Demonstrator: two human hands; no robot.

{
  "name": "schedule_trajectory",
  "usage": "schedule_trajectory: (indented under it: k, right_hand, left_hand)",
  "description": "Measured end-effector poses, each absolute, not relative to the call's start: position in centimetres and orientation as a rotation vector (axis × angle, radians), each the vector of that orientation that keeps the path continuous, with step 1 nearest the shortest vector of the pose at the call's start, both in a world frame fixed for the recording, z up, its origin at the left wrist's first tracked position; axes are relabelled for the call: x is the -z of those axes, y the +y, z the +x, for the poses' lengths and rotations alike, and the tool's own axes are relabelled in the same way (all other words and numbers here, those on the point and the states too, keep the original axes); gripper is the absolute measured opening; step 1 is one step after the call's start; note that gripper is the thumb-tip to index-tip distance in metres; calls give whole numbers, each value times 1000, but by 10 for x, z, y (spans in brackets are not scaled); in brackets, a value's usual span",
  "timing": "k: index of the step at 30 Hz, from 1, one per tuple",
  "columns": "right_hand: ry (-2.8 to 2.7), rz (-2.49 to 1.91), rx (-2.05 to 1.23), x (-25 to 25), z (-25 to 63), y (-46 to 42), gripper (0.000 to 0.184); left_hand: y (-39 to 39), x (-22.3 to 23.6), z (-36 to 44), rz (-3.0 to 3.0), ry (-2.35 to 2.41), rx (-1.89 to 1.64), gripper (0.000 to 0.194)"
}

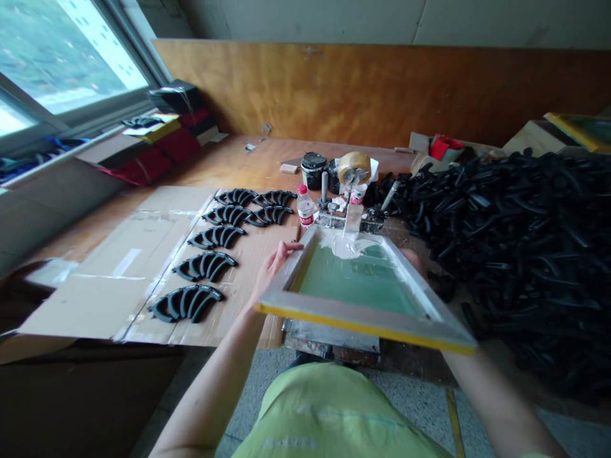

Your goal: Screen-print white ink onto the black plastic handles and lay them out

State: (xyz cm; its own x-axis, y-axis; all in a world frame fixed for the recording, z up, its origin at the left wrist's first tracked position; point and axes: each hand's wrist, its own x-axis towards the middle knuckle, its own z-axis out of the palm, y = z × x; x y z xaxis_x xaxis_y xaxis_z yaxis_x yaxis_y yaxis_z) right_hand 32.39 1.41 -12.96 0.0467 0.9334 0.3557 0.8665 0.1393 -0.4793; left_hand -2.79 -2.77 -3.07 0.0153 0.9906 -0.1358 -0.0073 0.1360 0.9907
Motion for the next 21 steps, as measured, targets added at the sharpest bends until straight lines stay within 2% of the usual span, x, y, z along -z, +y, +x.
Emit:
schedule_trajectory:
  k: [3, 6, 7, 9, 11, 13, 17, 21]
  right_hand:
    - [-1786, -1657, -128, 106, 318, 38, 34]
    - [-1980, -1488, -120, 90, 277, 63, 55]
    - [-2063, -1484, -128, 88, 262, 70, 56]
    - [-2206, -1563, -175, 90, 239, 78, 43]
    - [-2313, -1652, -204, 98, 227, 76, 24]
    - [-2410, -1638, -174, 105, 224, 62, 14]
    - [-2646, -1299, -164, 105, 234, 18, 21]
    - [-2758, -1024, -355, 90, 245, 8, 23]
  left_hand:
    - [-47, 74, -38, 1060, 1341, -883, 64]
    - [-54, 123, -38, 1049, 1394, -837, 80]
    - [-54, 136, -37, 1066, 1417, -838, 82]
    - [-53, 155, -35, 1107, 1467, -836, 79]
    - [-52, 163, -35, 1133, 1492, -831, 73]
    - [-52, 163, -34, 1136, 1502, -830, 69]
    - [-55, 158, -33, 1128, 1523, -848, 66]
    - [-55, 156, -32, 1134, 1527, -854, 66]
